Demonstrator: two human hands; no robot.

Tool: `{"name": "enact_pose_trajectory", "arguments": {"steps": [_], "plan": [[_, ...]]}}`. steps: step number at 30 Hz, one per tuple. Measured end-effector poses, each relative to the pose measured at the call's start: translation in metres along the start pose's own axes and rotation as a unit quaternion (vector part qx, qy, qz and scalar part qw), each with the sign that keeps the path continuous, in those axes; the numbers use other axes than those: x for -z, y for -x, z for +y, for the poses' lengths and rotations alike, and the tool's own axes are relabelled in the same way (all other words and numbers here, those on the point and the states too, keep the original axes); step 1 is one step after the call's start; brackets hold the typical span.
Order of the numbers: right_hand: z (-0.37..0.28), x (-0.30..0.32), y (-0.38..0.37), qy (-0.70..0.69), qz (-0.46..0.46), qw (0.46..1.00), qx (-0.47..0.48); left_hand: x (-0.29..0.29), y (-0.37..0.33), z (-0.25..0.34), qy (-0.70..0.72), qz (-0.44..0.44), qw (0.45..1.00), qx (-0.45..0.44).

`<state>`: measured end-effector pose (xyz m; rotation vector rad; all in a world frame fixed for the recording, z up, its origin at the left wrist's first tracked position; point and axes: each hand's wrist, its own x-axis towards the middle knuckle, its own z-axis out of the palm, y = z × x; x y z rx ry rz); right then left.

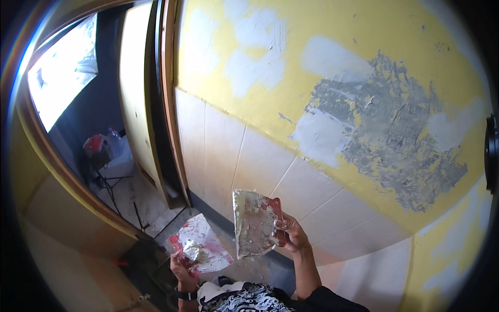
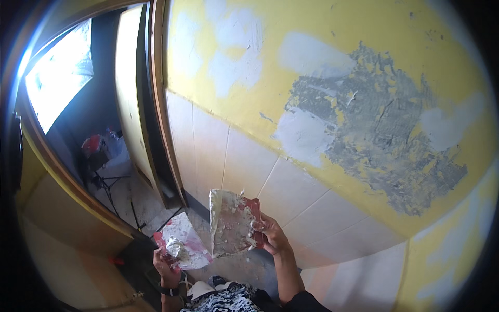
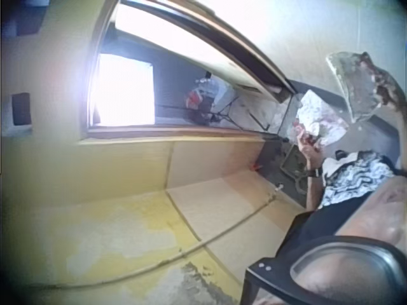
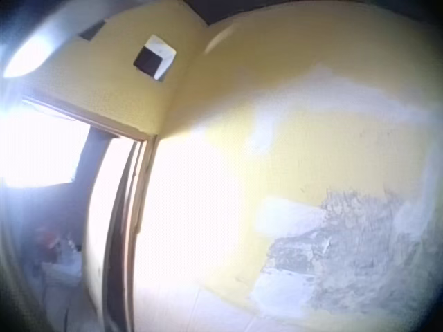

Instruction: The person uses two putty knives to transfer and apply plaster to the upper section of a wall and around a vertical pipe.

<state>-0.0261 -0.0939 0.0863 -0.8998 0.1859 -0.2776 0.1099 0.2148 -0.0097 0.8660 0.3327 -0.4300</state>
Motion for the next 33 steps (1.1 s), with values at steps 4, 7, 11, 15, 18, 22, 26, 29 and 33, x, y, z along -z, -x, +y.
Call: {"name": "enact_pose_trajectory", "arguments": {"steps": [4,7,11,15,18,22,26,29,33], "plan": [[-0.016,-0.014,0.019,0.052,0.079,0.995,0.029,-0.005,-0.011,-0.012,0.035,-0.054,0.998,0.004],[-0.037,-0.03,0.028,0.055,0.056,0.996,0.049,0.005,-0.028,-0.025,0.035,-0.133,0.99,0.002],[-0.058,-0.042,0.039,0.086,0.088,0.986,0.108,-0.066,0.036,0.031,0.101,-0.094,0.983,0.121],[-0.084,-0.086,0.035,0.133,0.059,0.978,0.151,-0.063,0.053,0.06,0.068,-0.111,0.983,0.127],[-0.081,-0.092,0.04,0.137,0.059,0.972,0.183,-0.044,0.05,0.06,0.056,-0.104,0.987,0.112],[-0.081,-0.099,0.037,0.134,0.066,0.972,0.179,-0.029,0.049,0.046,0.069,-0.144,0.987,-0.035],[-0.072,-0.127,0.039,0.139,0.09,0.969,0.186,-0.011,0.045,0.047,0.089,-0.134,0.986,-0.05],[-0.066,-0.122,0.032,0.15,0.097,0.967,0.183,0.013,0.033,0.037,0.108,-0.175,0.977,-0.059],[-0.071,-0.146,0.034,0.177,0.111,0.959,0.193,0.037,0.033,0.03,-0.032,-0.188,0.939,-0.285]]}}
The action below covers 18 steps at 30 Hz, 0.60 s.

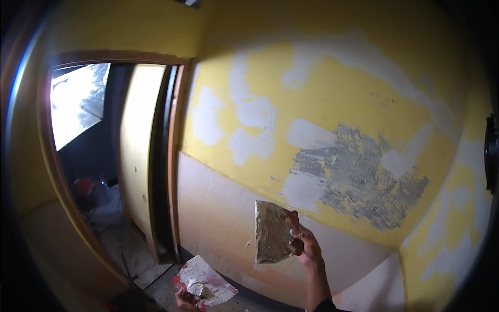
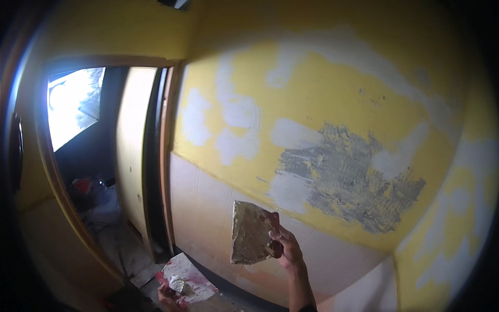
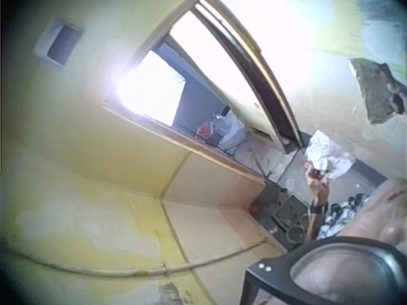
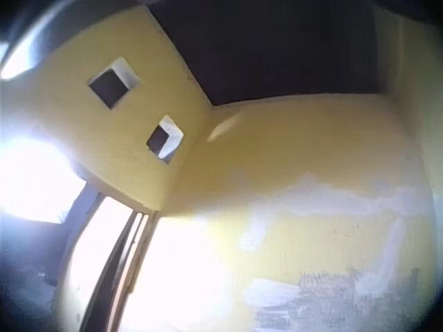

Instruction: The person uses two putty knives to transfer and apply plaster to the upper section of a wall and around a vertical pipe.

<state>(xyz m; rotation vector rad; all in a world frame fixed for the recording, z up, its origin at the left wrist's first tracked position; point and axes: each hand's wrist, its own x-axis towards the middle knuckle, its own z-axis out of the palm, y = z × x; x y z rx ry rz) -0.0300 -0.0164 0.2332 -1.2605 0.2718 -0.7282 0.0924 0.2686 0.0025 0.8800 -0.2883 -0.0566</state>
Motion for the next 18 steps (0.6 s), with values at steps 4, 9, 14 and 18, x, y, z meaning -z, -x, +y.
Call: {"name": "enact_pose_trajectory", "arguments": {"steps": [4,9,14,18], "plan": [[-0.041,0.0,-0.018,0.016,0.059,0.987,0.148,0.027,-0.013,0.012,0.004,0.036,0.997,0.067],[-0.152,0.016,-0.022,0.203,0.231,0.847,0.434,0.02,-0.026,0.013,-0.003,0.023,0.993,0.118],[-0.264,-0.006,-0.04,0.56,0.291,0.487,0.603,0.009,-0.031,0.01,-0.003,0.0,0.989,0.147],[-0.303,-0.023,-0.086,0.701,0.302,0.304,0.569,0.001,-0.031,0.003,0.001,-0.022,0.987,0.162]]}}
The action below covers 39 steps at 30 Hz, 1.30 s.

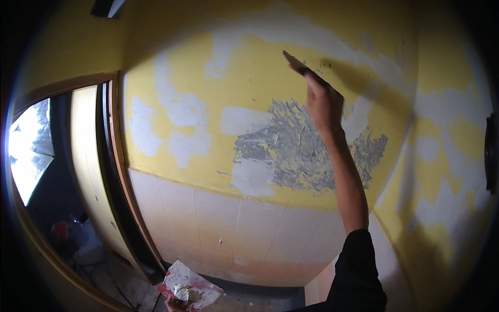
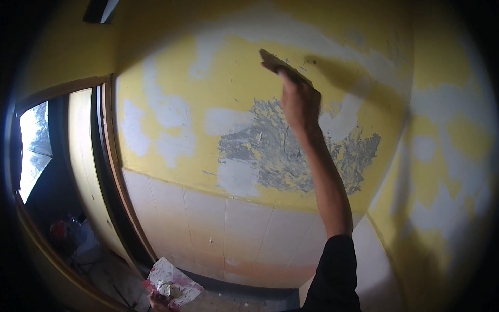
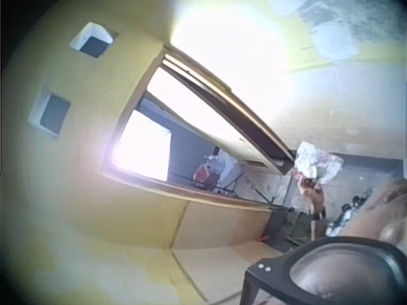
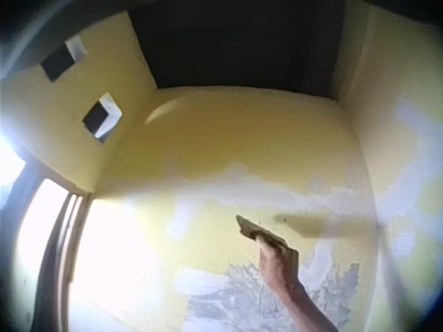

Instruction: The person uses two putty knives to transfer and apply plaster to the upper section of a wall and around a vertical pipe.

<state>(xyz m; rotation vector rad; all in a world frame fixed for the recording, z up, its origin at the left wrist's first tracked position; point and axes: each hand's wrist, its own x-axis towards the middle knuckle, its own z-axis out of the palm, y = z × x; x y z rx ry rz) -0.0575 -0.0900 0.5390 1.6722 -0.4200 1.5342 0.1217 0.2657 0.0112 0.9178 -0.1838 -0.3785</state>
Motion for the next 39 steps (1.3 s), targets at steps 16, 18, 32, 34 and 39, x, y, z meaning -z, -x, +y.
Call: {"name": "enact_pose_trajectory", "arguments": {"steps": [16,18,32,34,39], "plan": [[0.0,-0.05,-0.005,-0.011,-0.062,0.997,0.053,-0.007,0.008,-0.027,-0.005,-0.026,1.0,-0.014],[0.009,-0.066,-0.019,0.016,-0.098,0.993,0.056,-0.006,0.008,-0.03,-0.007,-0.034,0.999,-0.041],[0.046,-0.001,0.024,-0.101,-0.084,0.991,-0.006,-0.015,0.006,-0.019,0.081,0.066,0.984,0.142],[0.06,0.004,0.005,0.004,-0.025,0.998,0.051,-0.04,0.012,0.001,0.069,0.077,0.983,0.154],[0.059,-0.057,0.051,0.066,-0.101,0.988,0.096,-0.079,0.017,0.021,0.068,0.094,0.978,0.176]]}}
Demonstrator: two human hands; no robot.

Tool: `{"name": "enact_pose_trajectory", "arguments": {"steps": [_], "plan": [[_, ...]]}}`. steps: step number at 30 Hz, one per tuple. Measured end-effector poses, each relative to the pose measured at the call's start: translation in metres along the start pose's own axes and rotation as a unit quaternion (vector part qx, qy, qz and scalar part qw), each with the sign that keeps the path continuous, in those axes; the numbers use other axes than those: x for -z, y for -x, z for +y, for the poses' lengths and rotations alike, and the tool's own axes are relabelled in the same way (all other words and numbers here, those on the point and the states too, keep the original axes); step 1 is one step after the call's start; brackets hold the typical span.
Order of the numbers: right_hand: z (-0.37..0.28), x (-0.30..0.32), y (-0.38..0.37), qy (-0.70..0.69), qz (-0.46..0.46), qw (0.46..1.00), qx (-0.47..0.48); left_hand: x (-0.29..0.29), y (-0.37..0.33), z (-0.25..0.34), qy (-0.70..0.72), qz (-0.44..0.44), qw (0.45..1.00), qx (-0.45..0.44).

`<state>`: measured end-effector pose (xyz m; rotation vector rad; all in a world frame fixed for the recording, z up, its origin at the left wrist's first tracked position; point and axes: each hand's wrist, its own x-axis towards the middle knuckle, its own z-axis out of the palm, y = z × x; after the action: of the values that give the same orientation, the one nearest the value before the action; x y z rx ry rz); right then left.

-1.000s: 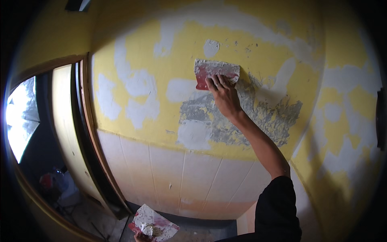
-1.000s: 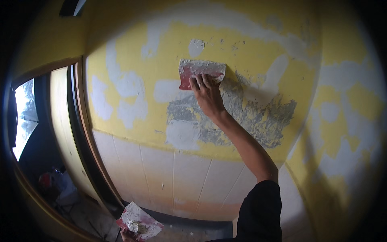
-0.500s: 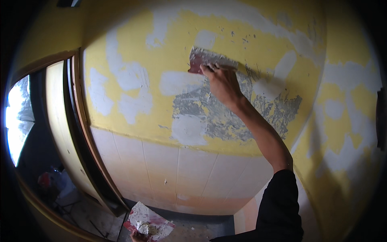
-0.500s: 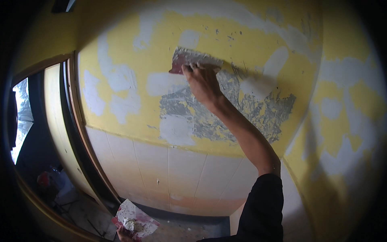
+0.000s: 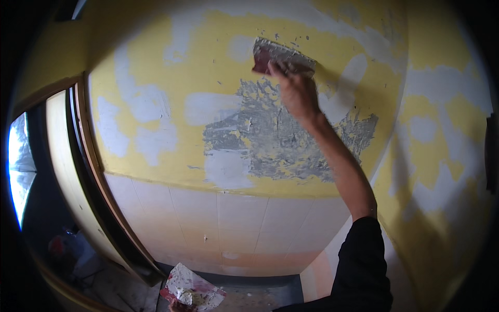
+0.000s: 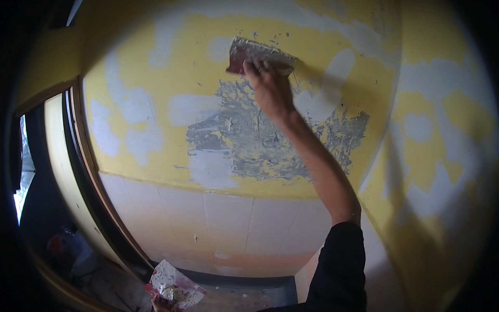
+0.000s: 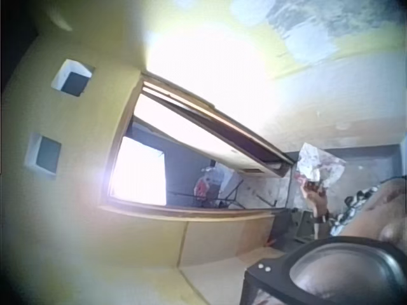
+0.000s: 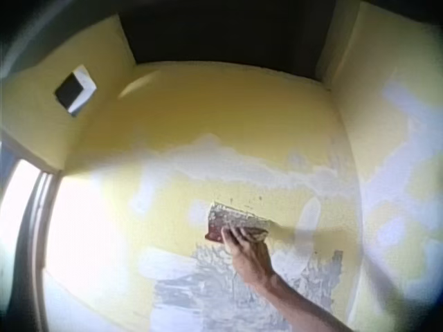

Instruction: The person uses two putty knives to transfer and apply plaster to the upper section of a wall and around a vertical pipe.

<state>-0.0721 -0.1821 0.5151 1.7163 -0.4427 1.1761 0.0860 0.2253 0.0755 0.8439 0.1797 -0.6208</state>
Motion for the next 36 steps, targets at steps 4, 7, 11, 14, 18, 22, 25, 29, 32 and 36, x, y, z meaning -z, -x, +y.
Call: {"name": "enact_pose_trajectory", "arguments": {"steps": [4,7,11,14,18,22,25,29,32,36], "plan": [[-0.046,-0.011,0.046,-0.022,0.058,0.989,0.133,0.025,-0.018,-0.018,-0.003,-0.024,0.999,-0.029],[-0.042,0.037,0.021,-0.149,-0.086,0.983,-0.059,0.025,-0.018,-0.015,0.019,0.002,1.0,0.009],[0.028,0.018,-0.039,-0.062,0.127,0.989,0.036,-0.017,-0.001,-0.008,-0.003,0.02,0.999,0.043],[-0.007,0.012,-0.043,-0.048,-0.07,0.995,-0.046,-0.012,-0.004,0.0,-0.014,-0.005,0.999,0.041],[-0.054,-0.03,0.021,-0.018,0.011,0.993,0.12,-0.001,-0.014,-0.011,-0.006,-0.023,0.999,0.043],[-0.057,0.04,0.008,-0.289,-0.225,0.923,-0.115,0.005,-0.005,-0.007,-0.03,0.011,0.999,-0.015],[0.008,0.061,-0.003,-0.184,-0.02,0.978,-0.097,-0.009,-0.002,-0.002,-0.014,0.035,0.999,0.025],[0.033,0.043,0.0,-0.05,0.03,0.994,-0.094,-0.009,-0.004,0.002,-0.032,0.037,0.999,0.001],[0.025,0.007,0.037,0.017,-0.021,0.999,-0.018,0.002,-0.014,-0.005,-0.008,-0.023,1.0,0.01],[-0.029,0.019,0.084,-0.019,-0.066,0.994,0.086,0.013,-0.023,-0.006,-0.034,-0.042,0.998,-0.02]]}}
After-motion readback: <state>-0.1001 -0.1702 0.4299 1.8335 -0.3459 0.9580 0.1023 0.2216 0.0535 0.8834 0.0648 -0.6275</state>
